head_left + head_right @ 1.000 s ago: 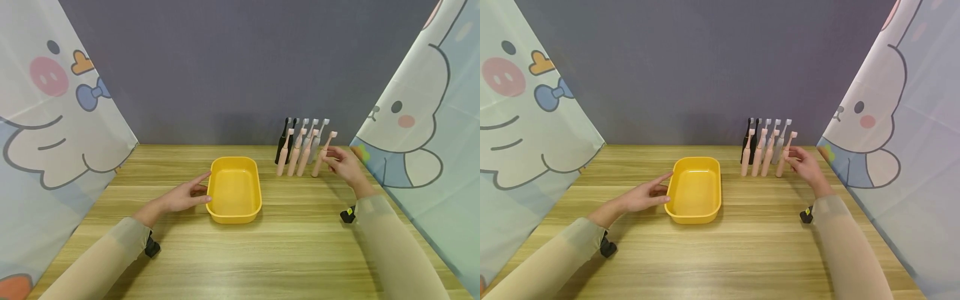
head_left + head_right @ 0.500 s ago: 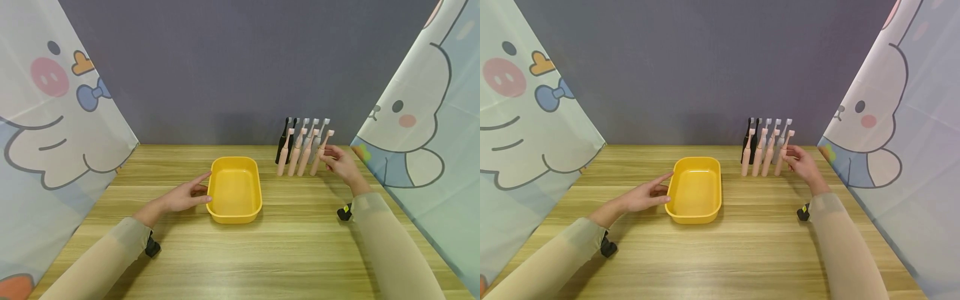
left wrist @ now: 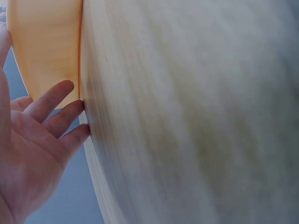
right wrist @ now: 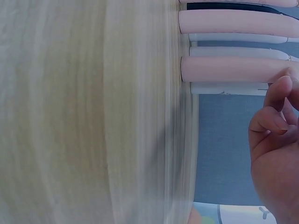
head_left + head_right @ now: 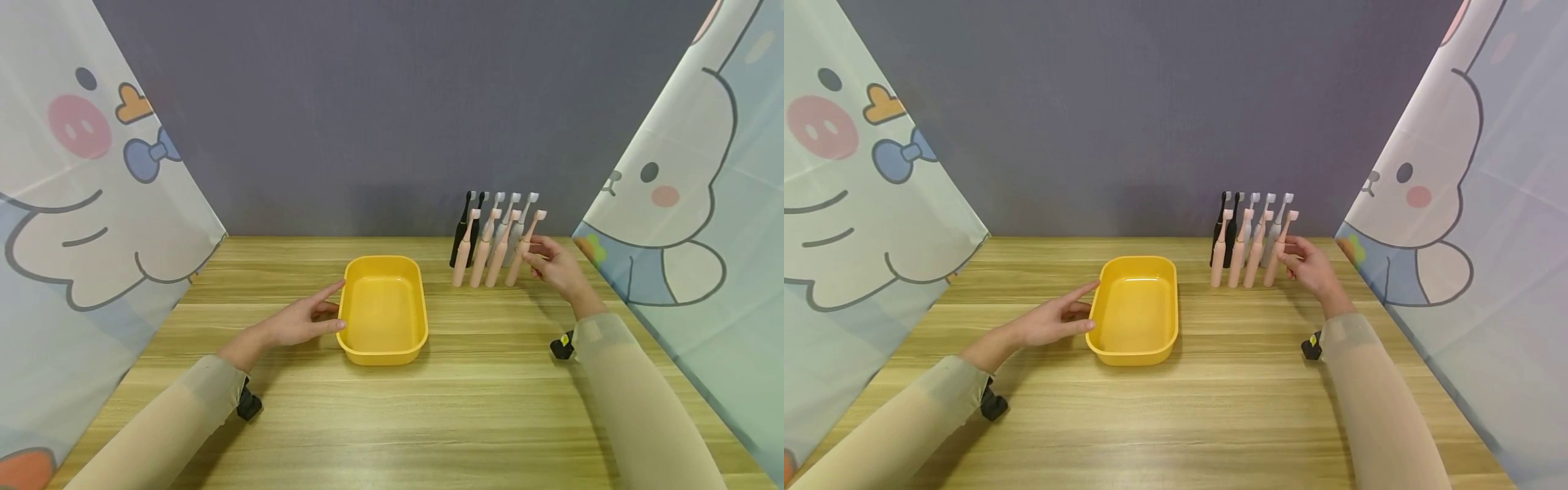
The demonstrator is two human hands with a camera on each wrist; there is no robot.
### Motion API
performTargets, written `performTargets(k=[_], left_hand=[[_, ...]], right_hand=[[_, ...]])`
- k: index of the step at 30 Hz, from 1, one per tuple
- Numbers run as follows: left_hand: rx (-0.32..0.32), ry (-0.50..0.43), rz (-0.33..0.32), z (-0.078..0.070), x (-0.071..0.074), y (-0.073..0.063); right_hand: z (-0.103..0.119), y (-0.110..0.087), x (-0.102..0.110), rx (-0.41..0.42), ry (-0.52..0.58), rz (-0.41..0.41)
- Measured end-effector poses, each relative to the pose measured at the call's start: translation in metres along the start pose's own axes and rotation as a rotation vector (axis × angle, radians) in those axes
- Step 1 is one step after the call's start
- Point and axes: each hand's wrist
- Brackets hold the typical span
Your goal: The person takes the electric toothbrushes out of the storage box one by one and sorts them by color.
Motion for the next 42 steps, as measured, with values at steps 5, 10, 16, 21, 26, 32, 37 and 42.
performTargets(k=[5,10,16,21,26,32,37,42], left_hand=[[0.013,-0.007,0.000,-0.0015,0.0008,-0.0008],[0.009,-0.013,0.006,-0.0013,0.0005,-0.0010],[-0.003,-0.009,-0.001,0.0002,0.0002,-0.0008],[-0.009,-0.011,-0.006,0.0007,0.0000,-0.0009],[-0.002,-0.009,-0.001,0.0011,-0.0001,-0.0007],[-0.002,-0.009,0.006,0.0005,0.0004,-0.0014],[0.001,-0.004,0.003,-0.0001,0.0005,-0.0012],[0.010,0.000,-0.003,-0.0022,0.0002,-0.0012]], right_hand=[[0.0003,-0.0005,-0.0005,0.020,-0.007,0.018],[-0.0009,-0.0008,-0.0016,0.013,-0.017,0.029],[-0.0004,-0.0022,-0.0006,0.012,-0.042,0.039],[0.0003,-0.0031,-0.0010,0.012,-0.048,0.036],[0.0001,-0.0032,-0.0006,0.009,-0.046,0.030],[-0.0010,-0.0026,-0.0004,0.016,-0.077,0.030],[-0.0031,-0.0015,0.0005,0.014,-0.090,0.041],[-0.0045,-0.0009,0.0018,0.004,-0.085,0.043]])
Point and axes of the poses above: each hand's wrist, its own y-axis towards the middle knuckle, its own x-axis out of the back of the hand, z = x × y, and after that the axes turned 14 degrees about -z, right-handed
